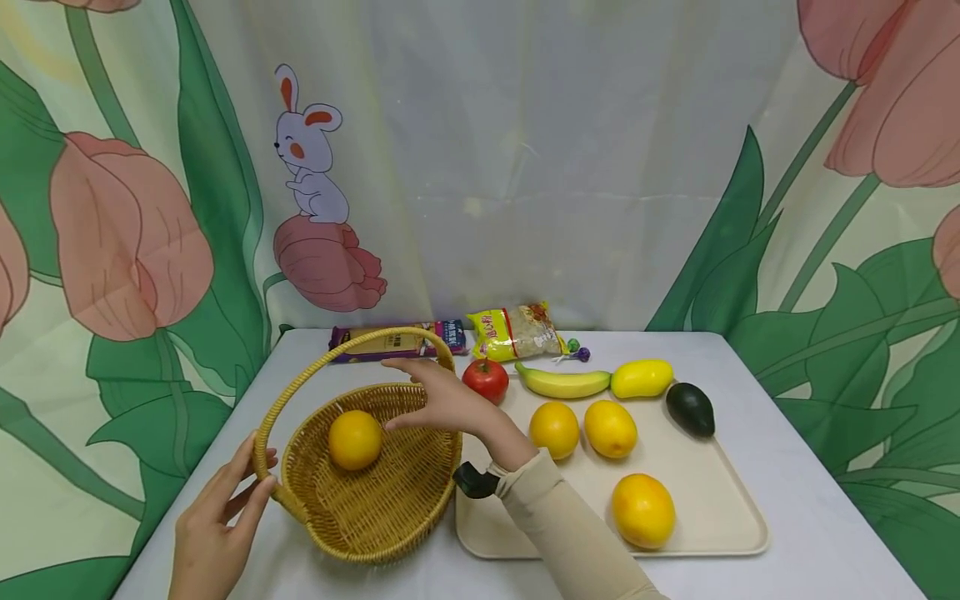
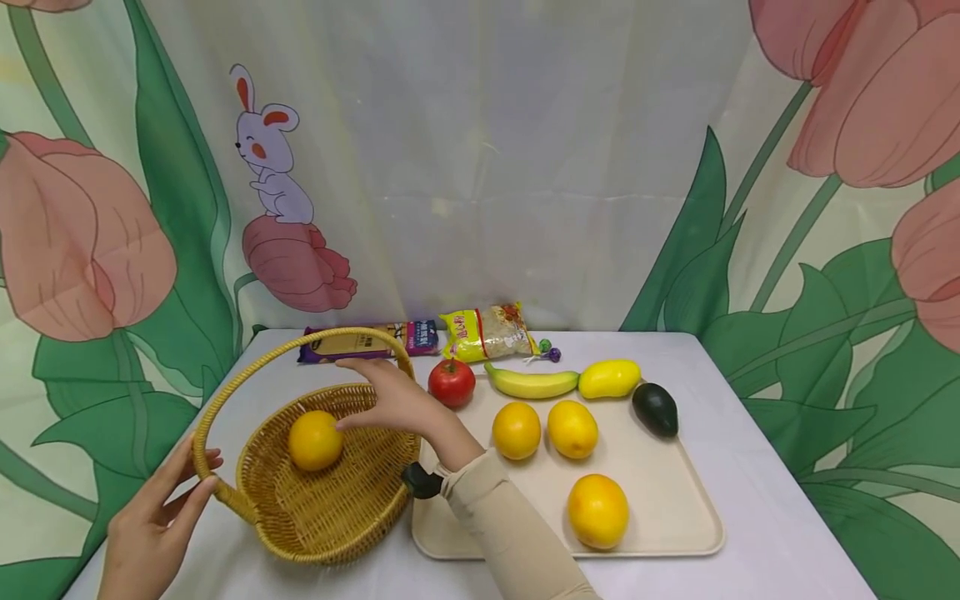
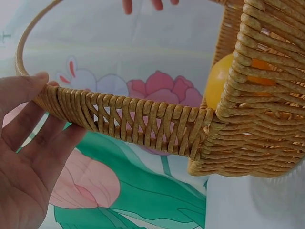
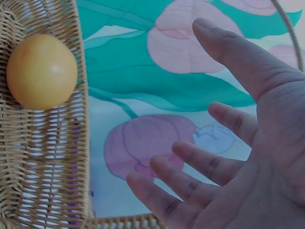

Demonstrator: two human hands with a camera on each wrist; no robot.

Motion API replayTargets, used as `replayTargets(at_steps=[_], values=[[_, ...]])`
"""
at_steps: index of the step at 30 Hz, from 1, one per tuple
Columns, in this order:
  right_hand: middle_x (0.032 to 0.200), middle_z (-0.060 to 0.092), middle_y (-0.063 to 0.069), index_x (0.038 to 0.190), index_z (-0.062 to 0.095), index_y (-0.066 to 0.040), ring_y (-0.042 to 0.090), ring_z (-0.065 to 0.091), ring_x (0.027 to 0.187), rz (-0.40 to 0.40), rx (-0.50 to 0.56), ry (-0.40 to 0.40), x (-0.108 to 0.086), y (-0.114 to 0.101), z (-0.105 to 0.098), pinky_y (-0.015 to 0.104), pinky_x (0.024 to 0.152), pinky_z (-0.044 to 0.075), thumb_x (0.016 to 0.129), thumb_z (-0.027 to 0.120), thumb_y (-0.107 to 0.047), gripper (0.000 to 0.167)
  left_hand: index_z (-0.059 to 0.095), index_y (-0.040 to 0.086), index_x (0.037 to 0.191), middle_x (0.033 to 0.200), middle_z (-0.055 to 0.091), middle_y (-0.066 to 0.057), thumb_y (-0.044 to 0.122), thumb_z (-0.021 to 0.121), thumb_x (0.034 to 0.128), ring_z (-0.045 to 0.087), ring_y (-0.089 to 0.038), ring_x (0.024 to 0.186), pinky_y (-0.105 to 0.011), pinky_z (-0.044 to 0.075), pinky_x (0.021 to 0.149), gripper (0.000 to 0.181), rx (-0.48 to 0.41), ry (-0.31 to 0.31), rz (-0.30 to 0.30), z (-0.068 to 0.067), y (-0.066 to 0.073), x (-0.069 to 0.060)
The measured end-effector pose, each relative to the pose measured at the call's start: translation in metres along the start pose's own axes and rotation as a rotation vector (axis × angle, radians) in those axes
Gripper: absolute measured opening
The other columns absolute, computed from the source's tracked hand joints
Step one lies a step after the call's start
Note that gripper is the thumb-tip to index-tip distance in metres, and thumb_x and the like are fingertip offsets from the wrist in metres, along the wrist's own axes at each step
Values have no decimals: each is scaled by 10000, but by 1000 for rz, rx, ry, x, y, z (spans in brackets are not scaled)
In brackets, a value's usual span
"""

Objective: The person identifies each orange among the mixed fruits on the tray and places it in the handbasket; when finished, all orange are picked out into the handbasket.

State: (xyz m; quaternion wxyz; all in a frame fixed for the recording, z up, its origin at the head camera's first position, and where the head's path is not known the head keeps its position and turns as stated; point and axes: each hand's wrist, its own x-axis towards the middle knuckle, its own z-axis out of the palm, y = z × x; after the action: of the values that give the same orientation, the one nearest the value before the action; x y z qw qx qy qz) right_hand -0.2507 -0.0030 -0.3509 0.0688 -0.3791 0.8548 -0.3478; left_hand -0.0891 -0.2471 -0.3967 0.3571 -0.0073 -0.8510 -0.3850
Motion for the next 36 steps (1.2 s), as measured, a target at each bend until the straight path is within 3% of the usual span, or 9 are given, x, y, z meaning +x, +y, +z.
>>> replayTargets(at_steps=[8,17,20,23,24,26,29,32,36], values=[[1480,383,4,1458,313,-352,243,475,1272,47,87,13,-16,0,-12,461,1041,479,772,764,-398,822,525,128,1356,1082,525,339,-158,681,751,484,240,1023,53,452,775,687,-3,-1,78,-2,-2,2],[1495,358,-1,1455,308,-378,242,409,1338,74,94,47,-32,0,-23,412,1012,491,788,747,-408,799,512,200,1367,1061,530,327,-117,679,781,482,248,1005,58,455,757,687,9,-15,-6,0,-1,0],[1484,366,-8,1459,321,-346,262,548,1113,61,97,69,-38,1,-28,331,827,542,785,753,-397,803,515,188,1365,1062,533,329,-129,680,773,488,241,1007,57,455,759,692,0,-6,-13,0,-1,1],[1480,370,-19,1466,324,-316,262,553,922,44,80,91,-43,2,-32,317,722,523,783,756,-391,812,518,182,1362,1063,537,327,-150,682,757,496,232,1010,55,456,763,710,-9,3,-10,0,0,1],[1476,375,-15,1466,327,-309,262,551,884,40,75,99,-44,2,-33,329,750,533,780,759,-388,814,518,181,1362,1064,537,327,-152,681,756,497,230,1011,55,455,765,711,-11,4,-10,0,1,2],[1494,360,-26,1464,329,-321,245,549,1069,48,66,113,-48,3,-36,389,893,532,776,762,-389,816,515,188,1364,1065,532,332,-149,681,757,495,231,1011,57,453,765,714,-8,3,-15,-1,2,2],[1515,339,-36,1455,329,-360,257,380,1352,70,64,127,-53,5,-39,518,1091,405,776,762,-388,806,510,201,1369,1062,525,343,-134,680,770,487,238,1008,61,449,763,707,-2,-1,-25,0,2,2],[1517,336,-44,1449,318,-394,249,318,1400,88,76,140,-58,8,-42,562,1136,333,777,761,-389,805,509,201,1369,1059,525,345,-125,676,779,484,239,1007,64,446,764,695,-1,-2,-32,0,1,2],[1517,333,-34,1436,313,-435,255,306,1407,123,103,166,-66,10,-47,582,1123,342,774,765,-387,803,507,201,1371,1062,525,343,-122,674,783,486,235,1009,63,447,765,691,-5,-5,-35,0,0,1]])
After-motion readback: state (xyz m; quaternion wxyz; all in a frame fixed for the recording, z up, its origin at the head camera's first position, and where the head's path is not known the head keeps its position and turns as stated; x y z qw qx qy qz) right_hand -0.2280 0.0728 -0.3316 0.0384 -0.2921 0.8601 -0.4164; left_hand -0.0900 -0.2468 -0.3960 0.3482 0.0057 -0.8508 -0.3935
